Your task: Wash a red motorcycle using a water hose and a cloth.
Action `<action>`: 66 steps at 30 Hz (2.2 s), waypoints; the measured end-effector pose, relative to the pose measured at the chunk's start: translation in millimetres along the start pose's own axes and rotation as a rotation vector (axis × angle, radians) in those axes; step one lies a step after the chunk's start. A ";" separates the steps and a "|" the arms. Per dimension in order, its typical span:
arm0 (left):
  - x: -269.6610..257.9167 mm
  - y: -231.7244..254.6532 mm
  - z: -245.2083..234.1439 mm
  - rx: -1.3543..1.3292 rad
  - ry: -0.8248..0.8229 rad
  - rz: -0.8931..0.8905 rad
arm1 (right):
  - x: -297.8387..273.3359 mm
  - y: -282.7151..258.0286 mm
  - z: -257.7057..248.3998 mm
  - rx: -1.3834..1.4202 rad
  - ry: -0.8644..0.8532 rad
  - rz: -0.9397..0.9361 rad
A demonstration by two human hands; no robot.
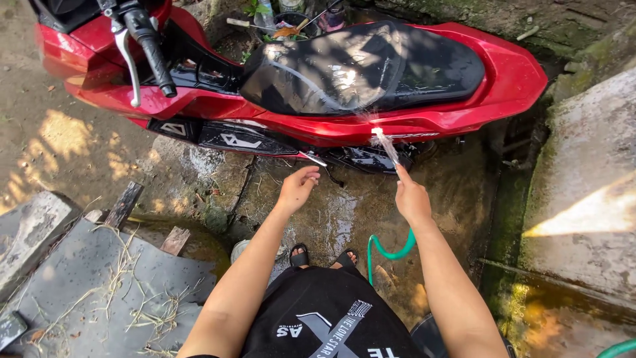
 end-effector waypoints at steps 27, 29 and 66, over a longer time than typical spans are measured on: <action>-6.5 1.1 -42.4 -0.122 0.107 0.047 | 8.6 -43.8 14.8 0.017 -0.030 -0.085; 1.4 10.0 -28.2 -0.093 0.074 0.030 | 4.9 -32.5 -2.4 0.027 0.007 -0.037; 47.4 61.2 88.9 -0.043 -0.204 0.090 | -15.1 69.0 -165.4 0.127 0.536 0.203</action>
Point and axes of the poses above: each hand's wrist, its own x-axis towards the middle knuckle, its own z-axis out of the palm, y = z × x, the point moved 3 cm from there along x, towards the middle knuckle, and after that the axes turned 3 degrees about -z, right-handed, at the moved point
